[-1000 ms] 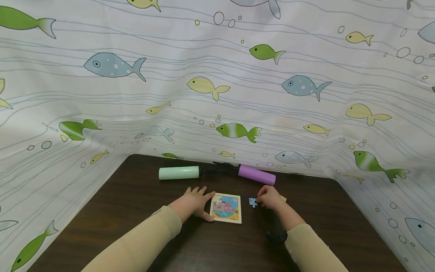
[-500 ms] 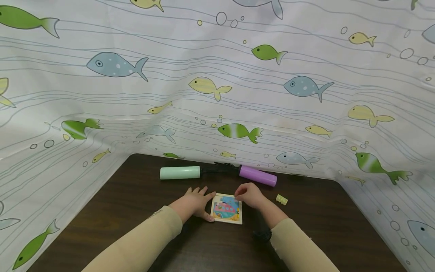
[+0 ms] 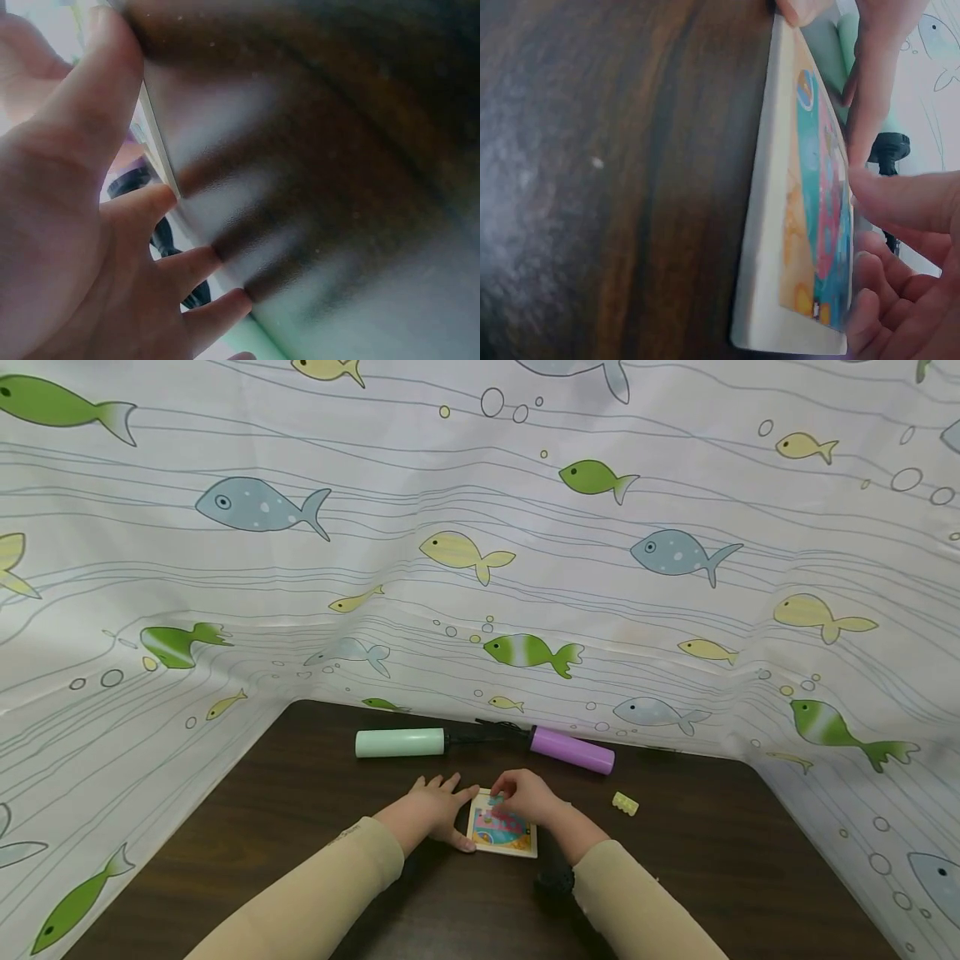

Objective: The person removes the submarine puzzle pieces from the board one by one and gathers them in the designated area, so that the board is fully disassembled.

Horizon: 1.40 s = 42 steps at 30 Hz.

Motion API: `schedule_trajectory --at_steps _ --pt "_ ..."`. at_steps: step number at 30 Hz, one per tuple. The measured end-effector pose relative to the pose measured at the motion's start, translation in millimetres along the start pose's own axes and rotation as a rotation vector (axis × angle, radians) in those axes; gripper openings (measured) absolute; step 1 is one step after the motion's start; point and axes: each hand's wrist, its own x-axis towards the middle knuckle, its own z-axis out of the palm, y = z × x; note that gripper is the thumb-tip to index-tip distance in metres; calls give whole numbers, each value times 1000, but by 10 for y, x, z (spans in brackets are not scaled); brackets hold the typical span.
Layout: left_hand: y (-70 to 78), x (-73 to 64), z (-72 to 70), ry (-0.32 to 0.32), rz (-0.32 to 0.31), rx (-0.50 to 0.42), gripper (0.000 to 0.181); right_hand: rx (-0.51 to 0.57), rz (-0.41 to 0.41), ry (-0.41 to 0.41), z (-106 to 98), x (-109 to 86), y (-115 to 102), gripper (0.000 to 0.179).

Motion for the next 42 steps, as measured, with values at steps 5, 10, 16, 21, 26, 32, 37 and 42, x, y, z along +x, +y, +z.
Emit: schedule_trajectory --at_steps 5,10,16,21,26,32,37,42 --pt "3 5 -1 3 0 4 99 -3 15 -12 32 -4 32 19" --pt "-1 12 -4 2 0 4 99 -16 24 -4 48 0 45 19" --pt "2 -10 -5 2 -1 3 99 -18 34 -8 72 9 49 19" --pt "13 -30 -13 -1 -3 2 99 -1 44 16 102 2 66 19" --pt "18 -46 -31 1 -1 -4 98 4 34 45 104 -17 57 19" --pt "14 -50 -30 6 4 -6 98 18 30 52 100 -27 48 21" --pt "11 -49 -15 8 2 -5 97 57 43 56 83 -35 71 30" --pt "17 -58 -14 19 6 -11 98 138 34 72 48 -53 99 17"
